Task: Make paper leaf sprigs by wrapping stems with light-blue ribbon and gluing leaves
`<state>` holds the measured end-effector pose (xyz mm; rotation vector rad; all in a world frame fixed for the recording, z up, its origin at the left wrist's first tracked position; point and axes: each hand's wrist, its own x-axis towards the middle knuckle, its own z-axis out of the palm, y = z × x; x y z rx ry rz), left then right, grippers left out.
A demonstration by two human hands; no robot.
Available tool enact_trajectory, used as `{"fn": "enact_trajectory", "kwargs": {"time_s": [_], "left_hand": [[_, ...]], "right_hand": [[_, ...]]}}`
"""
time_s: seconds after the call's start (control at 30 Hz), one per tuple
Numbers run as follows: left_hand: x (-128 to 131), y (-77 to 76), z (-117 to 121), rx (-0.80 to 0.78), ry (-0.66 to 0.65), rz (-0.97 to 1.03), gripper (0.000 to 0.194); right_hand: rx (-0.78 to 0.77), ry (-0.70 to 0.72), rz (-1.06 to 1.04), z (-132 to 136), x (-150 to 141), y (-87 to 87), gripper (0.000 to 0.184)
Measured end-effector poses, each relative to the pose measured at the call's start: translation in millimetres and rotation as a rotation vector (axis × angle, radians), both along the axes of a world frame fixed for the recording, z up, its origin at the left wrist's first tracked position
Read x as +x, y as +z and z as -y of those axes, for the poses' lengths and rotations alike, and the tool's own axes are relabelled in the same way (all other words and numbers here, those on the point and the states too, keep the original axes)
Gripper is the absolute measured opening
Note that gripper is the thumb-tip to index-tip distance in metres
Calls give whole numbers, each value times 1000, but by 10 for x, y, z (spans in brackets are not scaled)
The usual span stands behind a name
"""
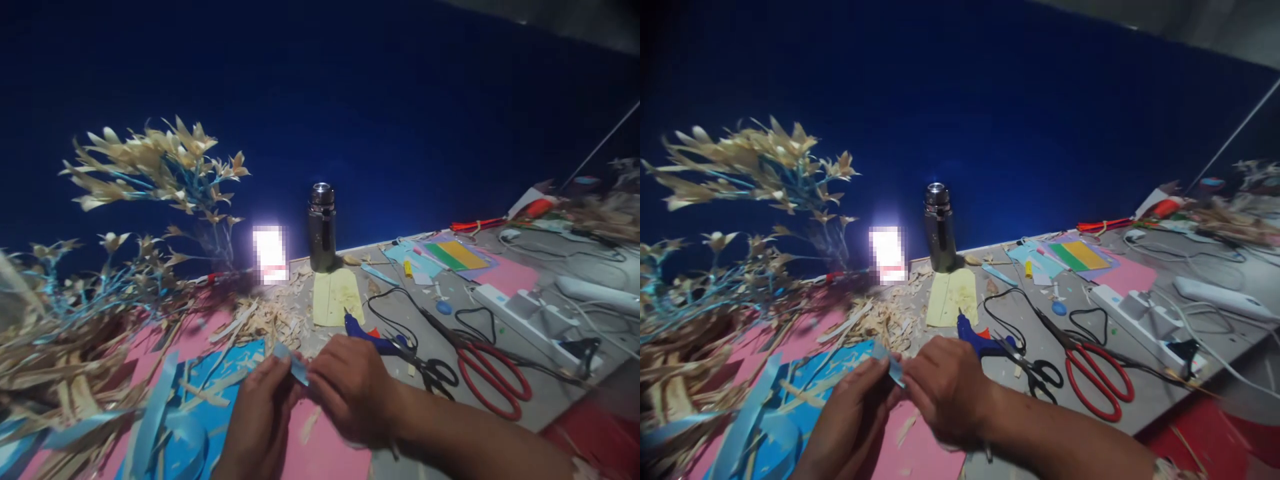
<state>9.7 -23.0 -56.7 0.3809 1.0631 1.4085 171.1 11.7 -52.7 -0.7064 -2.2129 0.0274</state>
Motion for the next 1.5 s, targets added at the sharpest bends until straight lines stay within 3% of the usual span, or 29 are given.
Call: {"fn": "enact_trajectory", "kwargs": {"time_s": [0.07, 0.17, 0.23, 0.33, 0.47, 0.57, 0.63, 0.7, 0.87, 0.93, 1.07, 1.2, 1.5], "left_hand": [[-50, 64, -33, 10, 60, -41, 16], [-116, 134, -71, -29, 120, -53, 7], [-145, 143, -83, -23, 94, -41, 7], [-169, 119, -83, 12, 74, -50, 10], [-179, 89, -88, 13, 71, -83, 18], [-138, 96, -76, 19, 23, -81, 22], [-75, 97, -22, 32, -64, -75, 24], [1, 78, 82, 49, -255, -65, 28], [121, -41, 388, 17, -1075, -150, 45], [129, -77, 443, 12, -1250, -213, 53], [109, -72, 421, 0, -1280, -228, 62], [89, -35, 371, -8, -1249, -212, 61], [106, -147, 372, 7, -1256, -241, 59]], "right_hand": [[-11, -112, -133, -136, 158, 116, 27], [-228, -389, -336, -436, 425, 246, 22], [-369, -474, -346, -627, 538, 240, 26], [-473, -501, -221, -772, 554, 122, 29], [-465, -508, -14, -760, 442, -34, 27], [-468, -523, -3, -762, 412, -74, 27], [-464, -529, -28, -786, 431, -70, 28], [-464, -528, -55, -806, 460, -51, 28], [-517, -407, -104, -728, 426, -16, 30], [-549, -290, -103, -633, 359, -29, 27], [-487, -83, 0, -411, 222, -108, 19], [-366, 3, 109, -302, 189, -182, 23], [-413, -241, -18, -468, 311, -138, 25]]}}
